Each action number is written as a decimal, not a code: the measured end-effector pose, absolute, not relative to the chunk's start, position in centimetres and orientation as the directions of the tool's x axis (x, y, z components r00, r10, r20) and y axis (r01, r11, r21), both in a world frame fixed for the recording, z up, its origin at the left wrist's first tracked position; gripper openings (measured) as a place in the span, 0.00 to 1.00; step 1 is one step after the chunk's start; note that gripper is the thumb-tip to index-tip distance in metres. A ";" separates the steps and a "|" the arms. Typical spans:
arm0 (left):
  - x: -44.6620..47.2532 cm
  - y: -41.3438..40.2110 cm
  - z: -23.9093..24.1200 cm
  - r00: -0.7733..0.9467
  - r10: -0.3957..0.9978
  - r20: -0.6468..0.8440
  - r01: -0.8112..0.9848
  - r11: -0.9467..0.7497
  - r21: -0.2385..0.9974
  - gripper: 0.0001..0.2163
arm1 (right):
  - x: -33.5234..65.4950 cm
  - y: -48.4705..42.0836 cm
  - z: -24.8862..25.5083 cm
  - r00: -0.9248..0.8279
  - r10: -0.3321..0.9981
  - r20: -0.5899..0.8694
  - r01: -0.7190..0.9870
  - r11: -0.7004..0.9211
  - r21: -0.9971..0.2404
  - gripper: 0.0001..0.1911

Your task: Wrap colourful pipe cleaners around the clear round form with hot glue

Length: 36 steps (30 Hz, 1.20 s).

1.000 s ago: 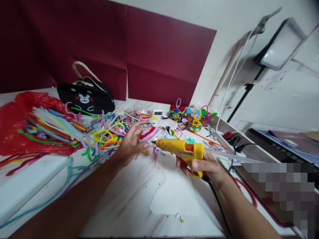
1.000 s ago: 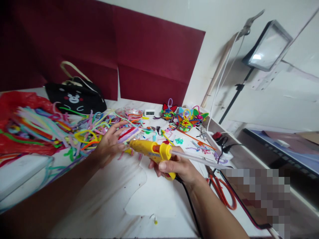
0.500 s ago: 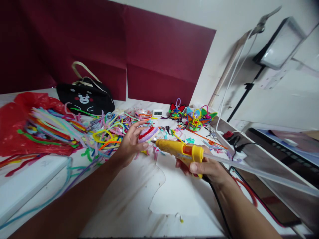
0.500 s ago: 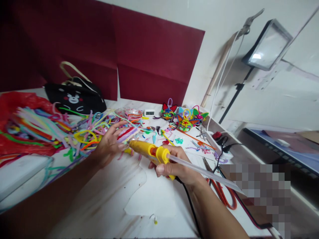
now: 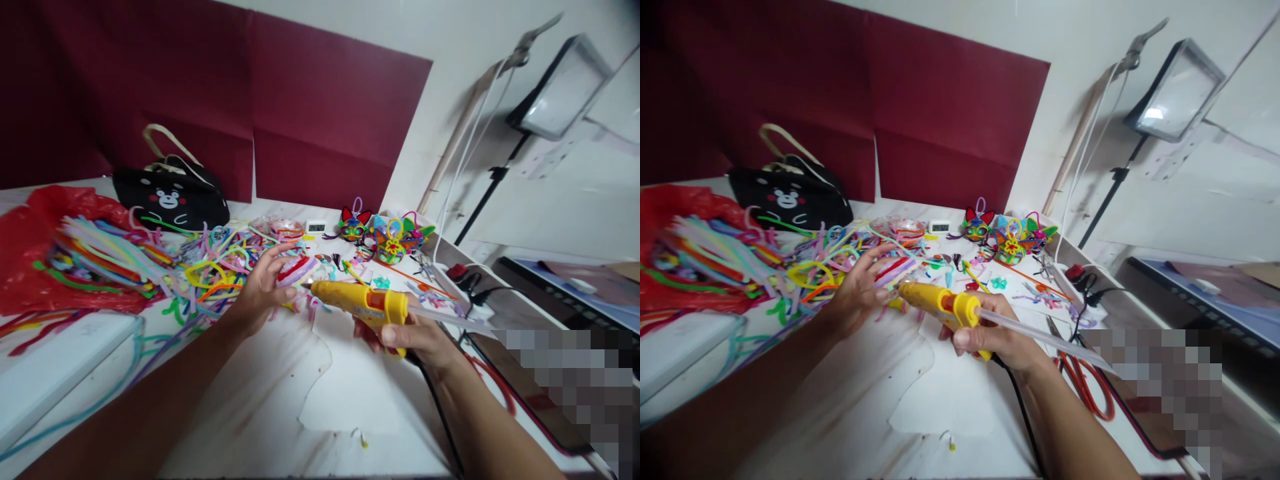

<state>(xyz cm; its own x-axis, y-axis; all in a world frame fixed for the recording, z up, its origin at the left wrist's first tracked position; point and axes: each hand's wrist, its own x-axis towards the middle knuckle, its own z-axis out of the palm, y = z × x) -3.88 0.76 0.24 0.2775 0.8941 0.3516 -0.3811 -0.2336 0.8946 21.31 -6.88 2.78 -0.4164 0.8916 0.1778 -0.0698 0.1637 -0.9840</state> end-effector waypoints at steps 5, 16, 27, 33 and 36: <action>-3.9 0.8 0.2 0.267 0.896 0.356 -0.361 -0.249 0.898 0.38 | 21.0 -7.2 3.7 -0.396 0.899 0.187 -0.045 0.184 -0.982 0.23; -3.6 0.2 1.2 0.248 0.916 0.315 -0.379 -0.208 0.902 0.37 | 21.4 -7.1 3.8 -0.339 0.917 0.211 -0.004 0.222 -0.975 0.21; -3.8 0.6 0.7 0.212 0.914 0.345 -0.364 -0.254 0.896 0.36 | 20.9 -7.1 3.7 -0.409 0.882 0.232 -0.054 0.231 -0.971 0.21; -3.6 0.3 1.2 0.232 0.919 0.318 -0.389 -0.212 0.896 0.37 | 21.4 -7.1 3.8 -0.357 0.904 0.237 -0.011 0.250 -0.968 0.21; -3.6 0.1 1.4 0.233 0.918 0.320 -0.403 -0.209 0.891 0.36 | 21.6 -7.0 3.7 -0.345 0.906 0.244 -0.015 0.255 -0.967 0.20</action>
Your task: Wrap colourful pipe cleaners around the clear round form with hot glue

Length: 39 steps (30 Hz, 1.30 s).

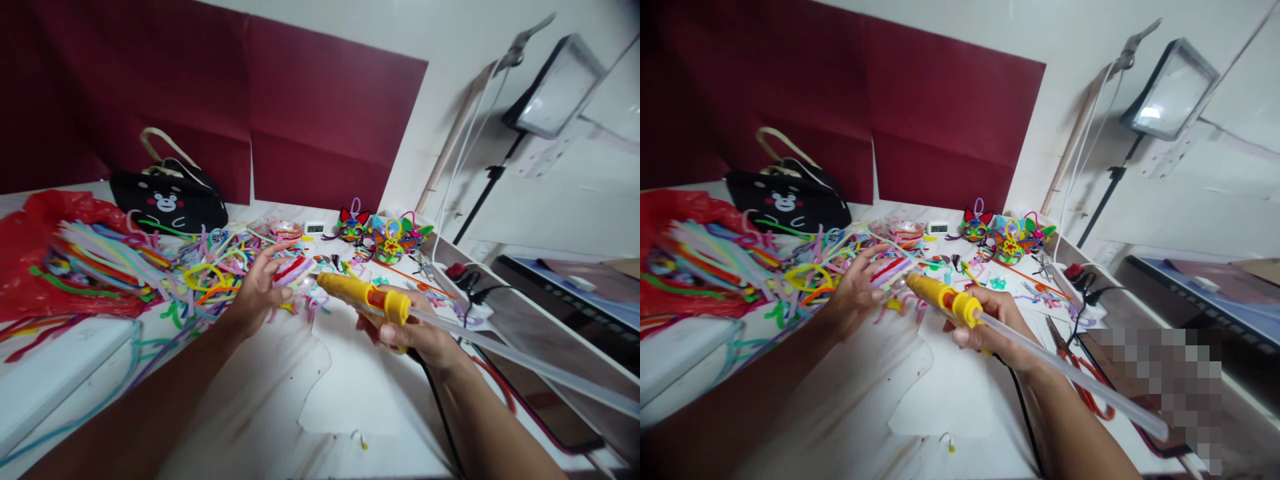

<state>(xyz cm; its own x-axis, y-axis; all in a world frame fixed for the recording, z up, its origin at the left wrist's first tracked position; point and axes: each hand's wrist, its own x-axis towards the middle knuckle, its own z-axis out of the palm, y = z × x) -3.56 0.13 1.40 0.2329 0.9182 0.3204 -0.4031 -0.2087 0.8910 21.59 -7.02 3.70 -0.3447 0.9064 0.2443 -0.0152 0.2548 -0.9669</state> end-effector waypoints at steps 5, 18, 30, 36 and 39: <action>-3.7 0.2 1.1 0.233 0.913 0.334 -0.383 -0.230 0.895 0.36 | 21.5 -7.0 3.8 -0.340 0.909 0.240 -0.024 0.246 -0.969 0.20; -3.7 0.3 1.1 0.223 0.923 0.314 -0.376 -0.216 0.901 0.36 | 21.2 -7.1 3.9 -0.353 0.900 0.254 -0.039 0.257 -0.966 0.19; -3.8 0.5 0.8 0.212 0.924 0.318 -0.365 -0.227 0.903 0.38 | 21.1 -7.1 3.5 -0.408 0.880 0.242 -0.054 0.242 -0.969 0.20; -3.7 0.3 1.0 0.225 0.923 0.312 -0.377 -0.213 0.901 0.37 | 21.4 -7.0 3.9 -0.339 0.907 0.250 -0.037 0.253 -0.967 0.19; -3.8 0.4 1.0 0.217 0.921 0.325 -0.377 -0.228 0.898 0.38 | 21.6 -7.0 3.8 -0.316 0.921 0.228 -0.035 0.228 -0.973 0.20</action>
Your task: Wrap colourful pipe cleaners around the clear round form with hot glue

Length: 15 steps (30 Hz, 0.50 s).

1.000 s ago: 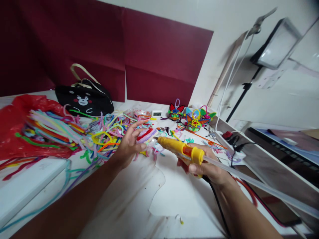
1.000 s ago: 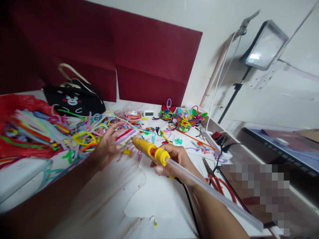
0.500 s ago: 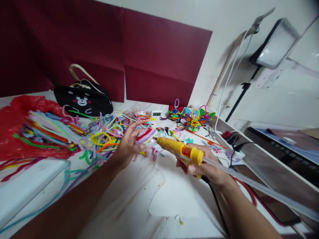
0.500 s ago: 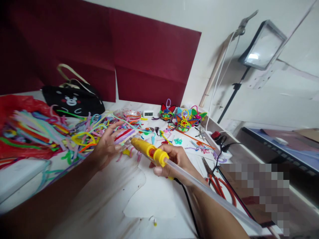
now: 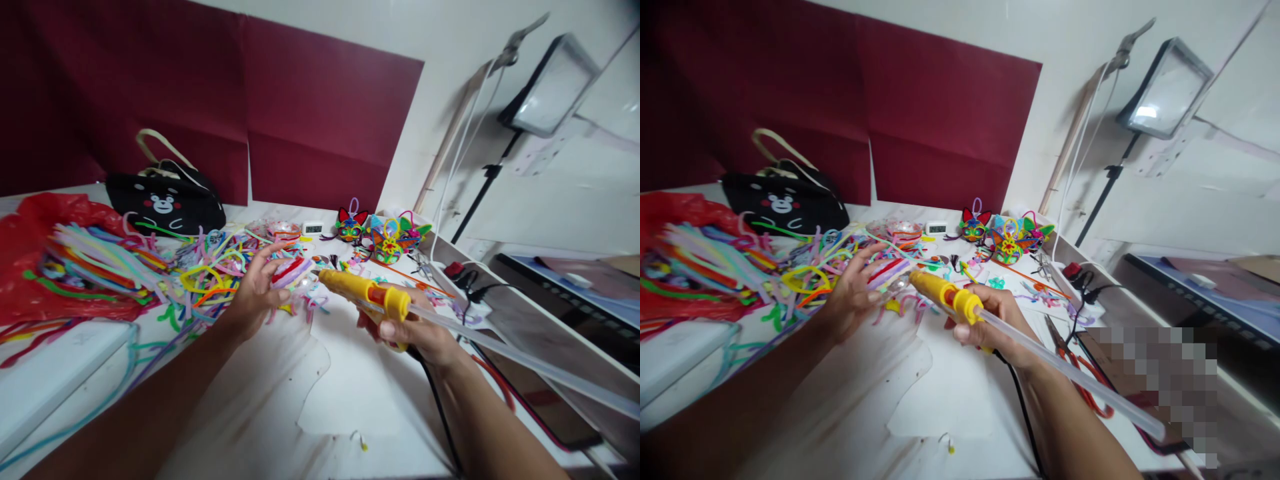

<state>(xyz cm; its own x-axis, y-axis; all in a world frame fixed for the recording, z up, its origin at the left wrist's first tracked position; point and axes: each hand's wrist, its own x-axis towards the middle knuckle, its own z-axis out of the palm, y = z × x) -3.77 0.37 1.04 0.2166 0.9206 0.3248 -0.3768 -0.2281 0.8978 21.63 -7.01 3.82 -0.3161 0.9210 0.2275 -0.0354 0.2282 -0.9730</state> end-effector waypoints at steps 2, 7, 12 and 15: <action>-3.8 0.4 1.1 0.210 0.920 0.331 -0.382 -0.234 0.894 0.38 | 21.7 -7.0 3.7 -0.310 0.926 0.213 -0.034 0.213 -0.976 0.21; -3.8 0.2 1.2 0.237 0.915 0.327 -0.391 -0.218 0.894 0.38 | 21.5 -6.9 3.6 -0.332 0.908 0.255 -0.053 0.252 -0.966 0.20; -3.8 0.3 1.0 0.236 0.911 0.338 -0.390 -0.230 0.892 0.37 | 21.1 -7.1 3.5 -0.403 0.874 0.271 -0.097 0.254 -0.962 0.19; -3.8 0.6 0.7 0.224 0.909 0.351 -0.392 -0.245 0.886 0.37 | 20.8 -7.2 3.6 -0.433 0.862 0.265 -0.078 0.257 -0.963 0.18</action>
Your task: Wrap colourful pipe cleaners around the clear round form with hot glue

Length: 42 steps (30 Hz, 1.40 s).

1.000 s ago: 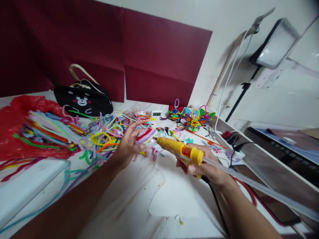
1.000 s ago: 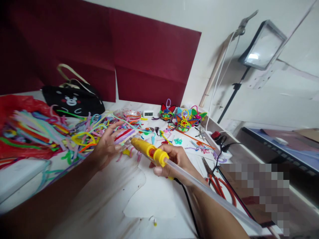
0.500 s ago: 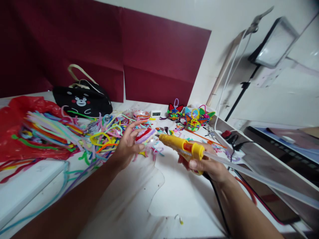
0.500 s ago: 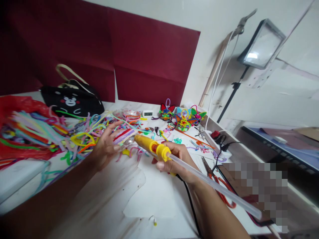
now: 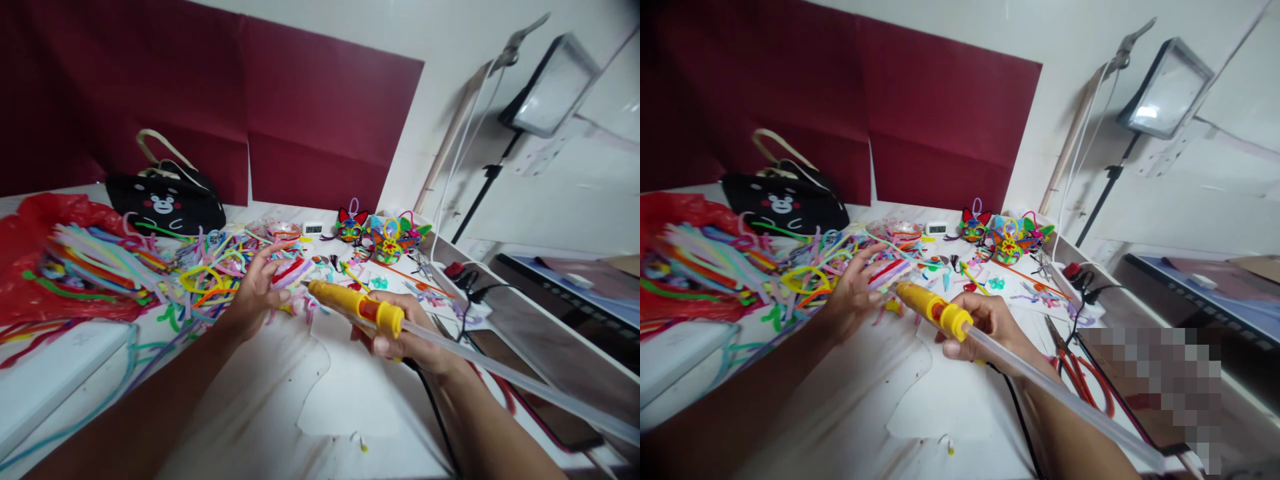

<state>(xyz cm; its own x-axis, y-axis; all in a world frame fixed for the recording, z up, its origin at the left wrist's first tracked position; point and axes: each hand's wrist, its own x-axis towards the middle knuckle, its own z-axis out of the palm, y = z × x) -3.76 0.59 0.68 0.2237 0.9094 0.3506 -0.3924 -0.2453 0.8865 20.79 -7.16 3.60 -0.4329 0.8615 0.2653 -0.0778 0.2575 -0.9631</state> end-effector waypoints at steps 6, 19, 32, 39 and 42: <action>-3.8 0.8 0.4 0.226 0.912 0.342 -0.395 -0.235 0.888 0.38 | 20.3 -7.3 3.8 -0.472 0.851 0.231 -0.049 0.236 -0.970 0.17; -3.7 0.6 0.8 0.212 0.915 0.343 -0.396 -0.241 0.886 0.38 | 21.4 -7.0 3.6 -0.371 0.889 0.268 -0.060 0.265 -0.962 0.20; -4.0 1.2 0.2 0.237 0.886 0.398 -0.419 -0.277 0.865 0.37 | 22.0 -6.2 3.3 -0.287 0.930 0.230 -0.024 0.233 -0.972 0.19; -4.8 2.9 -0.3 0.109 0.911 0.397 -0.460 -0.307 0.833 0.33 | 22.3 -5.8 3.5 -0.373 0.917 0.140 0.340 0.275 -0.899 0.16; -5.0 3.2 -0.2 0.051 0.915 0.401 -0.466 -0.334 0.819 0.31 | 21.8 -6.1 3.3 -0.457 0.888 0.044 0.621 0.354 -0.699 0.16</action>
<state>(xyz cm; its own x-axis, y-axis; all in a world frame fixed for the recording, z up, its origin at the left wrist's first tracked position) -4.96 3.19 -0.19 0.0507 0.9145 0.4013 -0.4661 -0.3337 0.8194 21.80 -6.10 3.31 -0.4572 0.8883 0.0442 0.6208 0.3543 -0.6994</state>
